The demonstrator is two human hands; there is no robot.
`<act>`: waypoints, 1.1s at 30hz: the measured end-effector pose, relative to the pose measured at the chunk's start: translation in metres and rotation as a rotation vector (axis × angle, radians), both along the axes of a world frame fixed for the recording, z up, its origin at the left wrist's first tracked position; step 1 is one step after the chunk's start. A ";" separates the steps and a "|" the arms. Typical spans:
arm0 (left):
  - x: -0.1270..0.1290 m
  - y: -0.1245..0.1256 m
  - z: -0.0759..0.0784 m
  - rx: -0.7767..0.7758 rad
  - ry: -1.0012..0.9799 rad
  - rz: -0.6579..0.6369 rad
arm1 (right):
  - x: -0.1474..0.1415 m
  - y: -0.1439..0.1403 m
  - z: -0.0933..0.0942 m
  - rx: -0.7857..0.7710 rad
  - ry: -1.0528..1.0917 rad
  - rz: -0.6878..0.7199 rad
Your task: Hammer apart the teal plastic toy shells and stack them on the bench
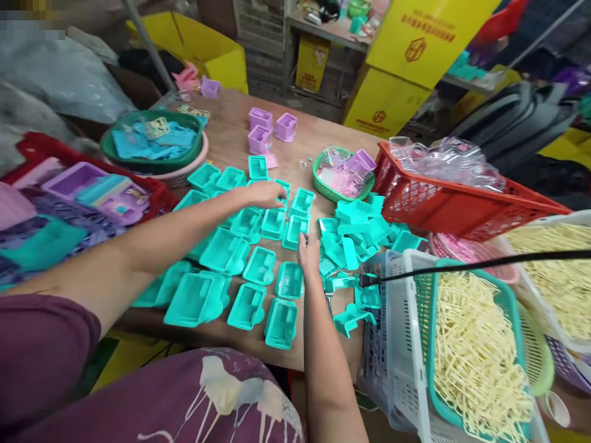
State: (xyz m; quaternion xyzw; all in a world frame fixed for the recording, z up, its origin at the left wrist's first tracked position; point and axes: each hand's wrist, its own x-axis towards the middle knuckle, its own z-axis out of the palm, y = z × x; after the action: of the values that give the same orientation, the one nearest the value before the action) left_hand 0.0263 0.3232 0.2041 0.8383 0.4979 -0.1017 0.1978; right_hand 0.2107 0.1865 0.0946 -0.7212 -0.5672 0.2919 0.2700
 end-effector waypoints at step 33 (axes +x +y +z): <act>-0.026 -0.293 0.023 -0.028 -0.229 -0.246 | 0.063 -0.278 0.069 -0.325 -0.551 -0.101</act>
State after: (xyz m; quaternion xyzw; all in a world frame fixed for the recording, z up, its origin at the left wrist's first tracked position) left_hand 0.0007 0.0303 0.2268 0.8961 0.3644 -0.0361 0.2510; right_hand 0.2735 -0.0916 0.1634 -0.8341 -0.5283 0.1585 0.0017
